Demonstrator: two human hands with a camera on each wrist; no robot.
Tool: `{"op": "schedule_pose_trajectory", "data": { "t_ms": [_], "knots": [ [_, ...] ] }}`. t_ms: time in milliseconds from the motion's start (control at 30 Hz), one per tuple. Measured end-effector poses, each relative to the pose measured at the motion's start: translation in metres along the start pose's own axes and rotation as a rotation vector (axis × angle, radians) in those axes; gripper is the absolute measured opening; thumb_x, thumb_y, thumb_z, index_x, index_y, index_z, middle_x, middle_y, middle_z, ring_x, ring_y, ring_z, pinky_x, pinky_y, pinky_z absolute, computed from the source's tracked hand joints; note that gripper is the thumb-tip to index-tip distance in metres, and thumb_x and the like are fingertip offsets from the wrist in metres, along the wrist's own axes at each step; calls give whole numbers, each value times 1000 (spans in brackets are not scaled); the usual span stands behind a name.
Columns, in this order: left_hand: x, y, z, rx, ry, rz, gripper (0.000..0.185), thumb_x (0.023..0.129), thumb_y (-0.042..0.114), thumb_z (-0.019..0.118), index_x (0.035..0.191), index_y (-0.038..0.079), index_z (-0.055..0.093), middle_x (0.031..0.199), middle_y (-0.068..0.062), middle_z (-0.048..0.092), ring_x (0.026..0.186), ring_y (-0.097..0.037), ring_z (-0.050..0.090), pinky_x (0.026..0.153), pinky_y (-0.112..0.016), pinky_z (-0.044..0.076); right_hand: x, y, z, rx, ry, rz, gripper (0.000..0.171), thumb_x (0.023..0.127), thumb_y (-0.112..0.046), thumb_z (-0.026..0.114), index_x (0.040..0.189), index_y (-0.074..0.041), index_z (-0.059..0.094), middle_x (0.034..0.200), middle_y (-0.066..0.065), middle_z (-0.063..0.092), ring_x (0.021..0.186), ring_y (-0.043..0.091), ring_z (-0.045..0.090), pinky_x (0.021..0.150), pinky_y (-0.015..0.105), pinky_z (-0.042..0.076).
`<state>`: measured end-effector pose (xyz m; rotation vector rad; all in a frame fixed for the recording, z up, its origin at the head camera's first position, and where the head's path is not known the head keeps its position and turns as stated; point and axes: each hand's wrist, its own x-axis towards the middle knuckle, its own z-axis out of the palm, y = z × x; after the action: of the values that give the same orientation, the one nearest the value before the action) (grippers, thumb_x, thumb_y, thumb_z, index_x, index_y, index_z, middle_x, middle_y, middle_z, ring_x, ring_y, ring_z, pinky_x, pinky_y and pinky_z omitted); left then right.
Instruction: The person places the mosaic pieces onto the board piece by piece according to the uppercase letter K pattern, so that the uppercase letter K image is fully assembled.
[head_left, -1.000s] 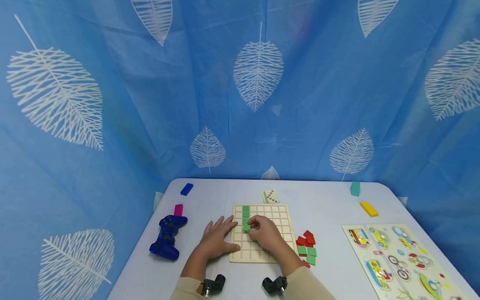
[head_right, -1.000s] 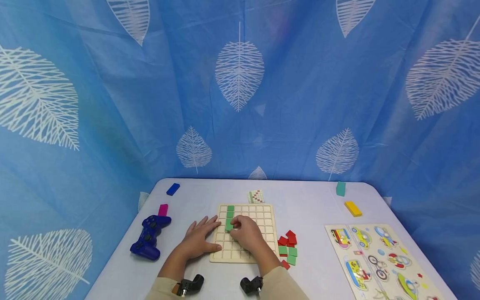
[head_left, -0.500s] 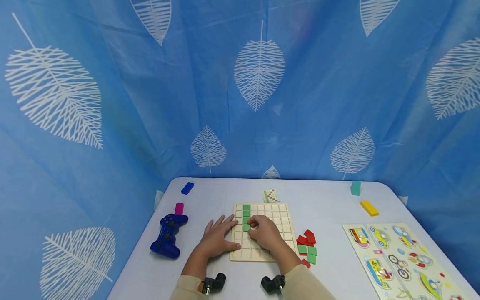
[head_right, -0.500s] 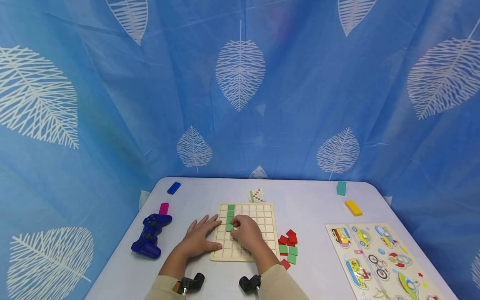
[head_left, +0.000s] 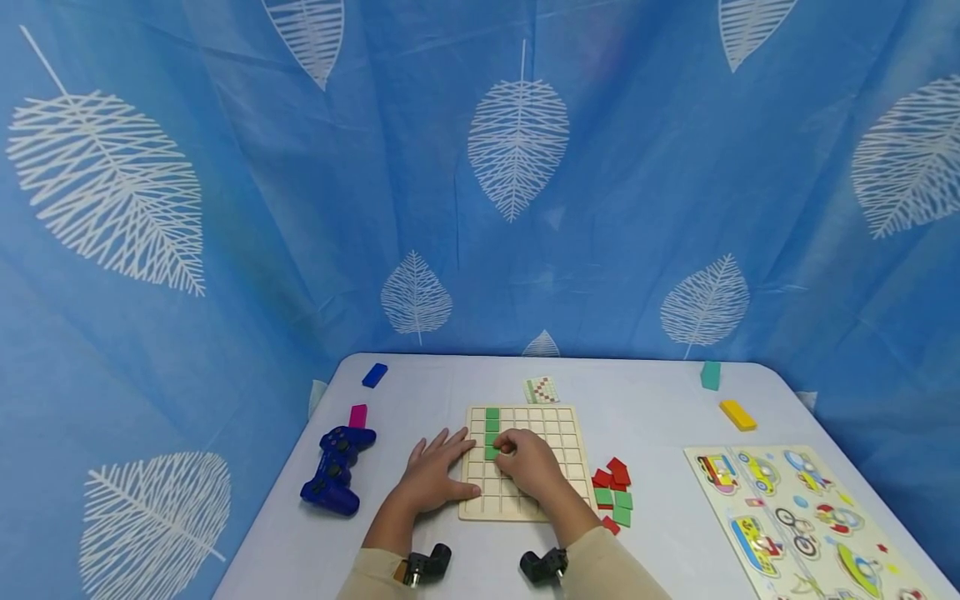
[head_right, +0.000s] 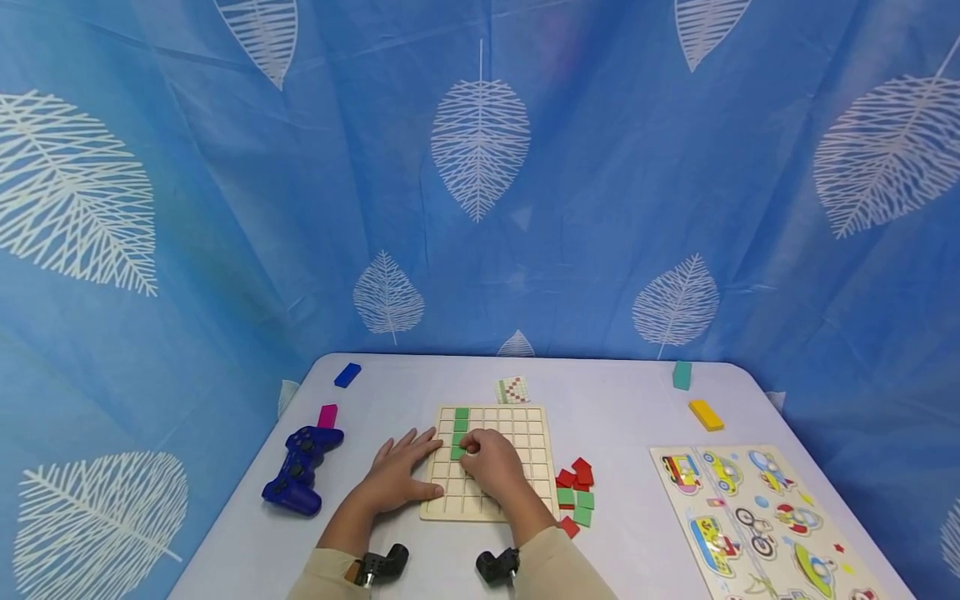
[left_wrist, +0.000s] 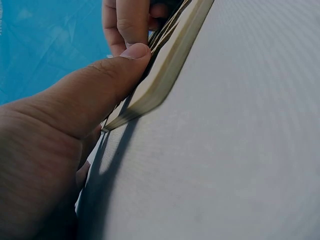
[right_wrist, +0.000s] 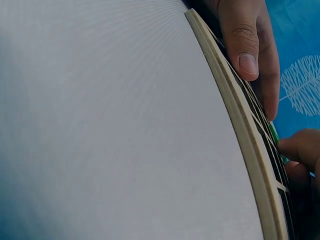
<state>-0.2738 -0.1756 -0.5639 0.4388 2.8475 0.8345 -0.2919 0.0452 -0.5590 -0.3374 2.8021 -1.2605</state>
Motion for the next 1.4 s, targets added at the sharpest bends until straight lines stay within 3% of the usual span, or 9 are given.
{"op": "schedule_pose_trajectory", "data": {
  "t_ms": [233, 533, 733, 1000, 1400],
  "knots": [
    [-1, 0, 4, 0, 11, 4, 90, 80, 59, 85, 155, 24, 52, 171, 2, 35, 162, -34, 20, 128, -67, 4, -2, 1, -1, 3, -4, 12, 14, 91, -18, 78, 105, -20, 75, 96, -5, 67, 85, 14, 58, 76, 36, 50],
    [-1, -1, 5, -6, 8, -1, 91, 79, 59, 86, 155, 24, 52, 171, 2, 35, 161, -35, 20, 128, -67, 3, -8, 5, -12, 129, -96, -39, 17, 95, -19, 76, 111, -17, 73, 98, -4, 66, 88, 15, 59, 79, 34, 52],
    [0, -1, 6, -6, 4, -2, 91, 78, 61, 85, 155, 26, 52, 171, 3, 35, 162, -34, 19, 128, -66, 3, -20, 7, -27, 136, -123, -74, 16, 98, -20, 74, 114, -17, 72, 99, -5, 66, 85, 14, 60, 70, 28, 54],
    [0, 0, 6, -24, 5, -24, 91, 78, 59, 86, 155, 27, 52, 171, 5, 34, 163, -32, 17, 129, -63, 0, -40, 12, -56, 81, -50, -52, 18, 94, -15, 77, 112, -15, 73, 100, -5, 66, 88, 15, 58, 71, 24, 53],
    [1, -1, 2, -42, 2, 2, 91, 78, 56, 87, 155, 24, 52, 171, 2, 35, 162, -35, 18, 127, -66, 1, -75, 33, -98, 11, 75, 50, 18, 92, -11, 78, 109, -16, 75, 96, -8, 67, 82, 10, 58, 66, 24, 52]
  ]
}}
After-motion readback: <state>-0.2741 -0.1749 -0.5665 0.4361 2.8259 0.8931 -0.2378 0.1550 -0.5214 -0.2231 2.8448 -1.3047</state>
